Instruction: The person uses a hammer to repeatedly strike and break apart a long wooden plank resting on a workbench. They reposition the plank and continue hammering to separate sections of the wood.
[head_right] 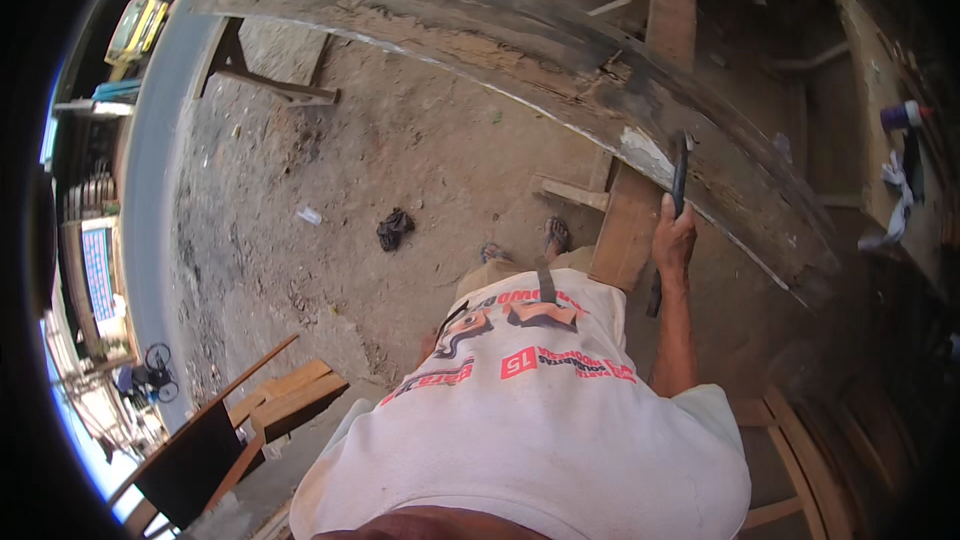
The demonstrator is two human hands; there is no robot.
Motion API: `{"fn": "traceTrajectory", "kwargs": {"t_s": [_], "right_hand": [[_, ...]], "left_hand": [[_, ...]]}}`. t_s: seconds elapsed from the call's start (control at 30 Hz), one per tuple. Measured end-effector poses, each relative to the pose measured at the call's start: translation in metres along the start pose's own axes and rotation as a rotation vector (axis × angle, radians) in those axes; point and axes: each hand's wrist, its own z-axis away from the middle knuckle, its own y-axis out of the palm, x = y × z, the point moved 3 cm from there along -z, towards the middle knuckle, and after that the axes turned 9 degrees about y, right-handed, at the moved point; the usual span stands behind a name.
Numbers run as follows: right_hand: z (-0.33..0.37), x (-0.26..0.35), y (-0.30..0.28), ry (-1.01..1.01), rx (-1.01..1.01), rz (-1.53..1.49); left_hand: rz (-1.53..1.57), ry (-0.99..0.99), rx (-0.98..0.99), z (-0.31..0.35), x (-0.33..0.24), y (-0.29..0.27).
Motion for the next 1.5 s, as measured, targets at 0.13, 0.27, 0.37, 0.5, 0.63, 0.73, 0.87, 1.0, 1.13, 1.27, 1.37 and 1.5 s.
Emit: {"fn": "traceTrajectory", "kwargs": {"t_s": [0.13, 0.27, 0.37, 0.5, 0.63, 0.73, 0.87, 1.0, 1.13, 1.27, 1.37, 1.5], "right_hand": [[0.002, -0.006, 0.009, 0.029, -0.058, 0.017], [0.01, 0.015, 0.0, -0.012, -0.222, -0.074], [0.002, -0.012, 0.026, -0.092, -0.35, 0.029], [0.012, 0.054, 0.024, 0.32, 0.166, -0.436], [0.03, 0.073, 0.017, 0.067, -0.114, -0.339], [-0.005, 0.017, 0.054, -0.041, -0.289, 0.177], [-0.015, 0.067, 0.014, 0.25, 0.024, -0.182], [0.023, 0.156, -0.039, -0.195, -0.319, -0.489], [0.023, 0.126, -0.005, -0.285, -0.455, -0.46], [0.008, 0.04, 0.053, 0.051, -0.253, -0.051], [-0.01, 0.061, 0.037, 0.163, -0.089, -0.252], [-0.005, 0.151, -0.016, -0.065, -0.085, -0.661]], "left_hand": [[0.209, 0.008, 0.017, -0.045, 0.008, -0.021], [0.509, 0.009, 0.06, -0.064, -0.034, -0.056], [0.772, -0.078, 0.032, -0.09, -0.057, -0.091], [0.763, -0.001, 0.039, -0.156, -0.067, -0.129], [0.636, 0.173, -0.033, -0.198, -0.139, -0.217], [0.45, 0.357, -0.203, -0.249, -0.21, -0.268], [0.056, 0.653, -0.507, -0.255, -0.371, -0.309], [-0.059, 0.883, -0.559, -0.272, -0.51, -0.334], [0.225, 0.73, -0.614, -0.345, -0.59, -0.348], [0.041, 0.546, -0.711, -0.369, -0.628, -0.299], [-0.11, 0.611, -0.819, -0.364, -0.635, -0.263], [-0.13, 0.584, -0.807, -0.347, -0.639, -0.265]]}}
